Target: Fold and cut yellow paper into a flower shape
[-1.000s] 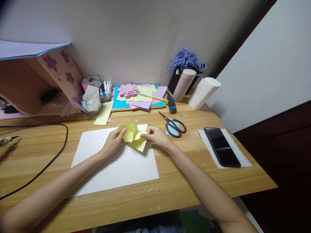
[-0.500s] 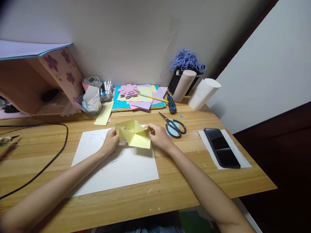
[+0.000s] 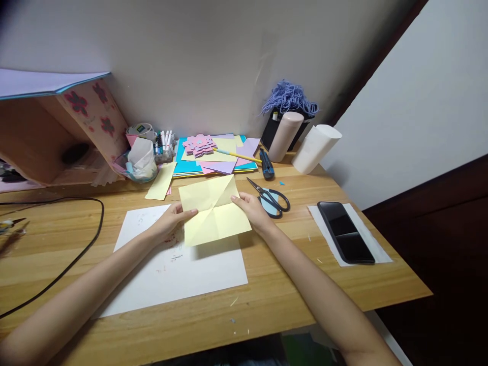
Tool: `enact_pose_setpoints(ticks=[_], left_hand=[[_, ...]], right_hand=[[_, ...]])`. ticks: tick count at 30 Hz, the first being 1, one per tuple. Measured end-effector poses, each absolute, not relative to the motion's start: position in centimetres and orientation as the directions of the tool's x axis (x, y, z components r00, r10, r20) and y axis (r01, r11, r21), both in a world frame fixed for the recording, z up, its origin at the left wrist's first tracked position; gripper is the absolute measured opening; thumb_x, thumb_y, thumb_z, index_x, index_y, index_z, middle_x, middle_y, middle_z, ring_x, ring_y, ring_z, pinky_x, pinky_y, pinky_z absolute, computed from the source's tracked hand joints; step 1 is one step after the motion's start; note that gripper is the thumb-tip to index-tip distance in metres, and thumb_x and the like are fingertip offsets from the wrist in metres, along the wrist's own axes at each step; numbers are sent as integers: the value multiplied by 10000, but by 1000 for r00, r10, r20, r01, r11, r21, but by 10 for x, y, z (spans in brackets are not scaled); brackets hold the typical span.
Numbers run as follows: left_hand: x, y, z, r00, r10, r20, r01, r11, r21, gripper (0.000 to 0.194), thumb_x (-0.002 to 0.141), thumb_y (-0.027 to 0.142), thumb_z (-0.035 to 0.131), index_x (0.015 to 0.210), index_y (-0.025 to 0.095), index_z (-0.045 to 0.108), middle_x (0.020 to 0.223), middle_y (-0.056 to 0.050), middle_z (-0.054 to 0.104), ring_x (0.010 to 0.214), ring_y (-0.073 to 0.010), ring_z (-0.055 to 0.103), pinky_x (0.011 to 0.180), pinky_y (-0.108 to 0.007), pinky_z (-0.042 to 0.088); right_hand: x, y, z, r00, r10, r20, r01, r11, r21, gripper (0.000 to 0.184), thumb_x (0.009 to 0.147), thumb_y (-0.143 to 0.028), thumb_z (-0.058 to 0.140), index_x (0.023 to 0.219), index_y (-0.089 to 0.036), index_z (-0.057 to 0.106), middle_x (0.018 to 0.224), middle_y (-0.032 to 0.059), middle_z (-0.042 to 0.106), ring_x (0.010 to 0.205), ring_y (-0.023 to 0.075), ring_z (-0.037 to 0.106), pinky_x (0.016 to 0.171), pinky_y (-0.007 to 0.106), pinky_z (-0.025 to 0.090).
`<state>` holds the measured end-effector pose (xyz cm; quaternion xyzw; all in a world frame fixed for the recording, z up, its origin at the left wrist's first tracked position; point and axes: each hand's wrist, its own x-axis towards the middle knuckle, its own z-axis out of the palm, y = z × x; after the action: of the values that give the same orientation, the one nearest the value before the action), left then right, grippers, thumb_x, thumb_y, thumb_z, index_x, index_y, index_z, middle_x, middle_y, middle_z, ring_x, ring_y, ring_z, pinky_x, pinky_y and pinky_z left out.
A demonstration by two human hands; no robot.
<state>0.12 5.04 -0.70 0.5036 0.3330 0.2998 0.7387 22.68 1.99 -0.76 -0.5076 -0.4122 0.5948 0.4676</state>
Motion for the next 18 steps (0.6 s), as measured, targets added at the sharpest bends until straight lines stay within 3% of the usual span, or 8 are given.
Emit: enact_pose_setpoints(ticks=[6, 11, 15, 18], left_hand=[[-1, 53, -10, 638, 704, -312, -176, 529, 830, 368, 701, 247, 628, 1044, 115, 615, 1031, -126, 652, 980, -274, 589, 825, -349, 460], [-2, 54, -14, 652, 657, -379, -192, 627, 755, 372, 750, 255, 582, 1092, 110, 579, 1035, -127, 651, 925, -261, 615, 776, -341, 480], [-1, 55, -15, 621, 698, -357, -166, 562, 810, 389, 737, 281, 611, 1087, 115, 577, 1054, -131, 642, 898, -245, 624, 736, -301, 488], [2, 56, -16, 569, 772, -282, -125, 420, 899, 432, 745, 332, 603, 1111, 107, 550, 1077, -148, 626, 928, -258, 612, 751, -321, 488]], right_hand=[[215, 17, -14, 63, 988, -138, -240, -119, -964, 338, 671, -410, 654, 898, -170, 584, 868, 63, 688, 782, 213, 635, 639, 296, 495], [208, 11, -14, -50, 990, -129, -331, -138, -934, 362, 656, -288, 695, 985, -171, 600, 1014, 76, 665, 875, 224, 629, 752, 325, 495], [207, 9, -18, -150, 960, -236, -356, -275, -893, 337, 667, -298, 686, 961, -139, 641, 953, 96, 685, 838, 228, 643, 766, 338, 499], [208, 9, -19, -140, 949, -284, -382, -316, -868, 331, 659, -294, 693, 953, -147, 654, 939, 86, 691, 838, 215, 645, 767, 318, 504]])
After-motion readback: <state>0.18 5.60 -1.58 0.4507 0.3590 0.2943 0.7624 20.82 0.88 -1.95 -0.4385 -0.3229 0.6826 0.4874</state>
